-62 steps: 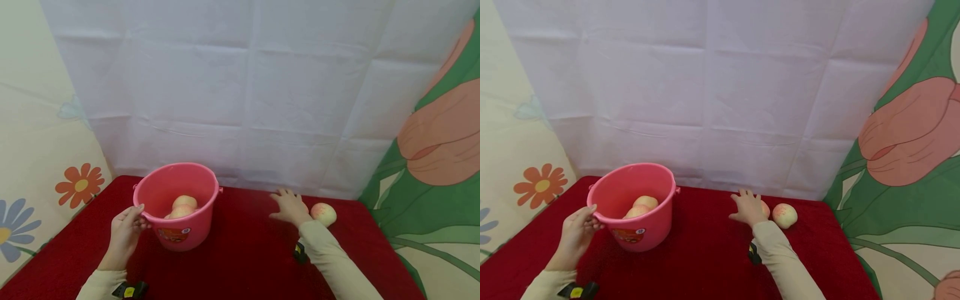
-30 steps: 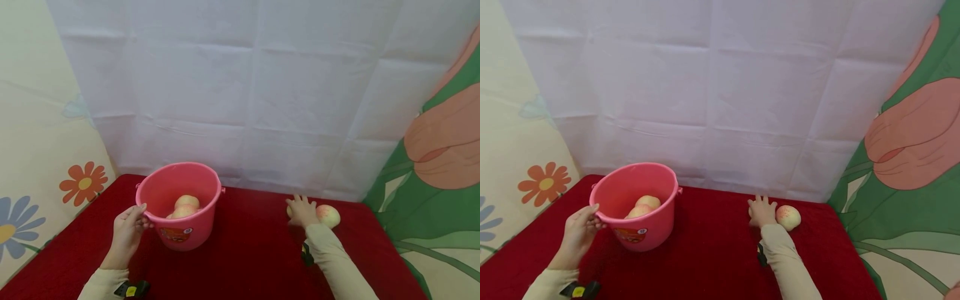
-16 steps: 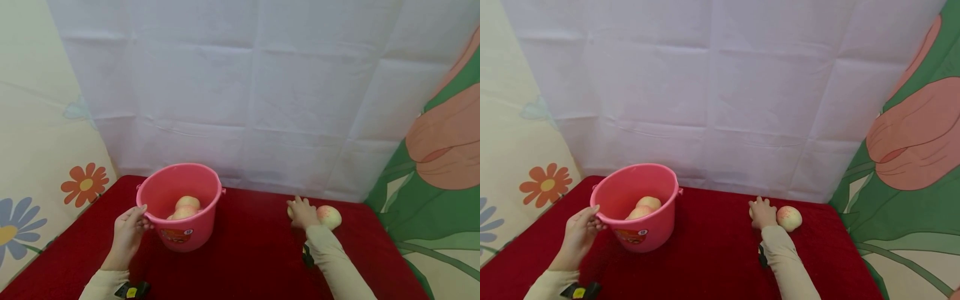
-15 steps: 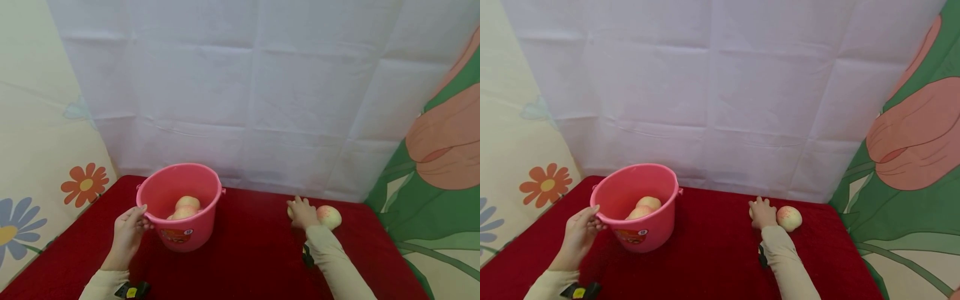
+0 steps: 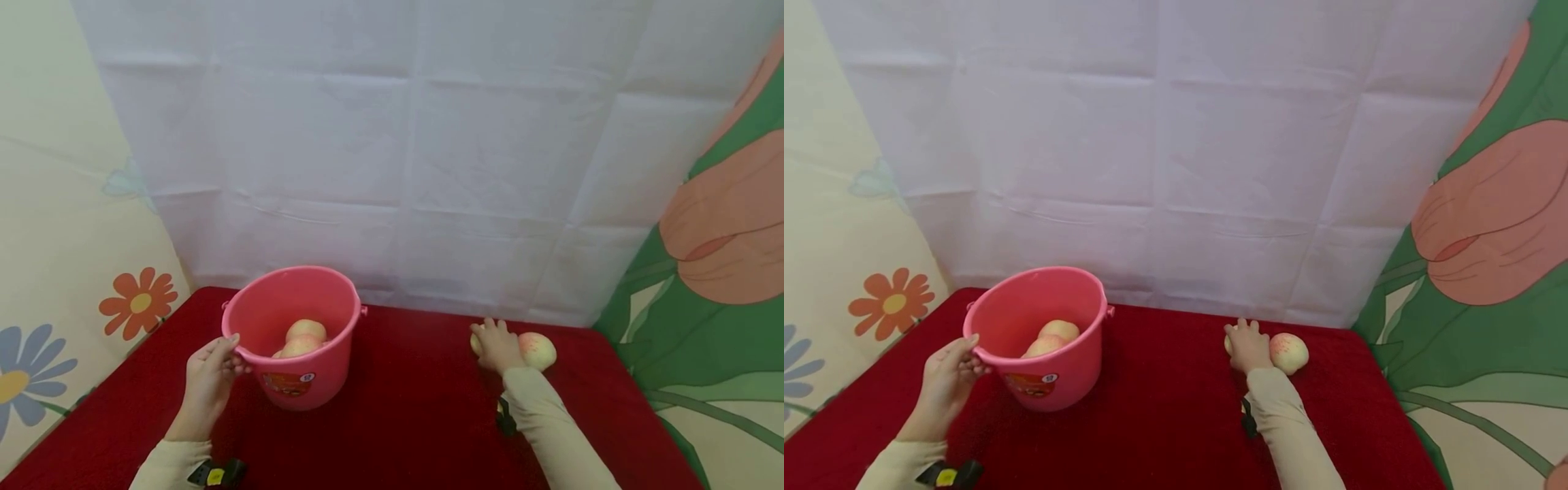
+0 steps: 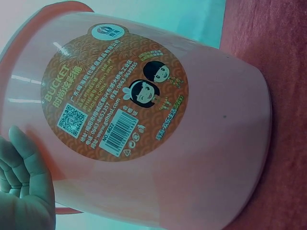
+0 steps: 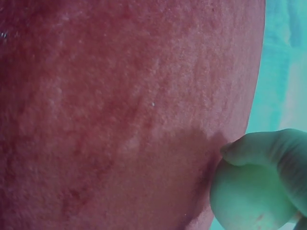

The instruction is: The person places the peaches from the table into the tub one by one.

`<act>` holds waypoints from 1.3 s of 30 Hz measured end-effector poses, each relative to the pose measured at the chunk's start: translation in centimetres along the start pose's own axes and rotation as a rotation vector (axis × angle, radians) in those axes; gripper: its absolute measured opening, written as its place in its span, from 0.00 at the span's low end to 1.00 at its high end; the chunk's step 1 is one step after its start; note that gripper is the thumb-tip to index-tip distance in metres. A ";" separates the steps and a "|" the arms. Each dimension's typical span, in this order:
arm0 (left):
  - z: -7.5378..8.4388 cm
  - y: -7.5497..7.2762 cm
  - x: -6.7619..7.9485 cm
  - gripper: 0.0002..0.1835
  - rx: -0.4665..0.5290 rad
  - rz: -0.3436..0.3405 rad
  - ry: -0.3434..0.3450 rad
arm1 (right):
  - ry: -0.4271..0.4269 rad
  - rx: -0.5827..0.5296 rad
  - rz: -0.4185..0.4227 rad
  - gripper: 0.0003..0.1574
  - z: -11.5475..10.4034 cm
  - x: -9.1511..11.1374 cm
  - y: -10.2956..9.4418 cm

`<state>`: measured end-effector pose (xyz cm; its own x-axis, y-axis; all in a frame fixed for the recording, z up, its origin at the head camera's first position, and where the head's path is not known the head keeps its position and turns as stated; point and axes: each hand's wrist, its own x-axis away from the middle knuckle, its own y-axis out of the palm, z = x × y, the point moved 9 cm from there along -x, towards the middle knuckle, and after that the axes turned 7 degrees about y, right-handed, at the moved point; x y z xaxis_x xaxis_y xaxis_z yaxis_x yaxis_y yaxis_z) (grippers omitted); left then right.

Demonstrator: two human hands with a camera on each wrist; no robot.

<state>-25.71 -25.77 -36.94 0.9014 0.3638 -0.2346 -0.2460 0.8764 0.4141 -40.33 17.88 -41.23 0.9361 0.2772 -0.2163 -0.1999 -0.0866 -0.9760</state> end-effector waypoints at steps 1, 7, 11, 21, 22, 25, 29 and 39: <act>0.0 0.0 0.0 0.17 0.005 -0.003 0.002 | 0.000 -0.004 0.003 0.37 0.0 0.0 -0.1; 0.0 0.1 0.0 0.18 0.011 -0.016 0.010 | -0.005 -0.006 0.004 0.37 0.1 0.1 -0.6; 0.0 0.0 -0.1 0.18 -0.013 -0.010 0.001 | -0.021 -0.001 0.007 0.38 -0.2 0.1 -1.1; 0.2 0.3 0.1 0.17 0.007 -0.038 0.022 | -0.036 -0.008 -0.015 0.39 -1.3 0.4 -1.9; 0.3 0.3 0.0 0.18 0.007 -0.040 0.024 | -0.033 -0.008 -0.016 0.39 -1.3 0.4 -2.0; 0.2 0.3 0.0 0.18 0.005 -0.038 0.023 | -0.019 -0.021 -0.006 0.39 -1.2 0.3 -2.3; 0.2 0.2 0.0 0.18 -0.007 -0.024 0.010 | -0.003 -0.062 0.004 0.40 -0.9 0.2 -2.6; 0.1 0.1 0.0 0.17 -0.010 -0.022 -0.005 | 0.023 -0.088 -0.044 0.41 -0.5 0.5 -3.2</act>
<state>-25.71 -25.69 -36.85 0.9085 0.3425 -0.2393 -0.2290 0.8873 0.4003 -39.05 17.82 -38.21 0.9500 0.2609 -0.1718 -0.1334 -0.1585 -0.9783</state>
